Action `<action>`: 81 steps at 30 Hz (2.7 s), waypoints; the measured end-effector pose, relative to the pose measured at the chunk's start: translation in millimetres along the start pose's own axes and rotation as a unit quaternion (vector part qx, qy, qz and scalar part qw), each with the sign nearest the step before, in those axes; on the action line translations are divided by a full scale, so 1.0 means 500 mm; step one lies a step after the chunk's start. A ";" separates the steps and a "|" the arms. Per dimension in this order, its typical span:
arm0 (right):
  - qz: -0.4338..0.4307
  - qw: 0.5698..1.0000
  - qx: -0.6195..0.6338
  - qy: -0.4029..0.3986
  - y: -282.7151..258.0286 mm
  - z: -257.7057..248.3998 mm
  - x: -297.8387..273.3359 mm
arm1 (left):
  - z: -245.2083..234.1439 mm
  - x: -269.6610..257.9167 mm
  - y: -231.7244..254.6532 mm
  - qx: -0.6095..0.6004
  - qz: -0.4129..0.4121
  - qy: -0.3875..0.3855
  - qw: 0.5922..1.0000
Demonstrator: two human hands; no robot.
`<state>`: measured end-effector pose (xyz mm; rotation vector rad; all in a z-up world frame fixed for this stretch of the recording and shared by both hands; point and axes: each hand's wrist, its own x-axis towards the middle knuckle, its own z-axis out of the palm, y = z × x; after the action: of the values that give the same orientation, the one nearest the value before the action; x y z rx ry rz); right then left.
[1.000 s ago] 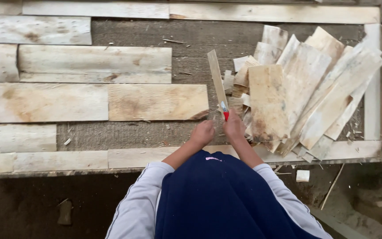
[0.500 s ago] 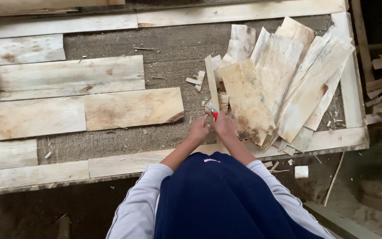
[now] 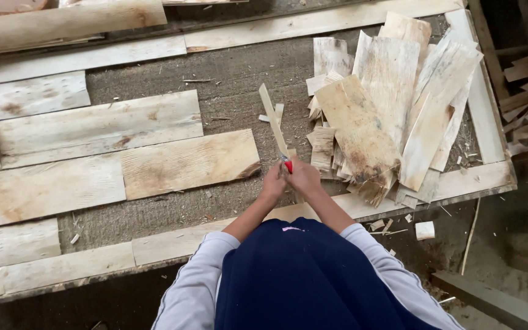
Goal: The person uses a red utility knife to cut and trim wooden planks on a workbench. They repeatedly position planks, score or slice them, and move the cut pieces aside, accumulating a pile of offcuts.
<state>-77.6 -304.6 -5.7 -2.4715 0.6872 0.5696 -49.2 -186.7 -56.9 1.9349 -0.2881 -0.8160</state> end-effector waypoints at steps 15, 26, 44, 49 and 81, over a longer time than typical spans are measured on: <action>0.155 0.988 -0.015 0.002 0.161 -0.145 0.044 | 0.177 0.118 0.044 -0.091 0.037 -0.079 0.992; 0.065 0.991 0.068 0.091 0.299 -0.270 0.020 | 0.320 0.135 0.192 0.135 0.275 0.286 0.908; 0.207 0.962 0.064 0.165 0.748 -0.328 -0.017 | 0.528 0.128 0.337 0.485 0.371 0.040 0.791; 0.142 0.946 0.075 0.283 0.708 -0.407 -0.046 | 0.531 0.124 0.331 0.480 0.398 0.084 0.777; 0.332 0.854 0.207 0.343 0.895 -0.276 0.042 | 0.473 0.109 0.251 0.489 0.385 0.124 0.773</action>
<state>-279.8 -722.8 -67.8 -1.9401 1.7662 -0.2757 -144.6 -442.1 -42.1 2.4679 -1.4548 0.2489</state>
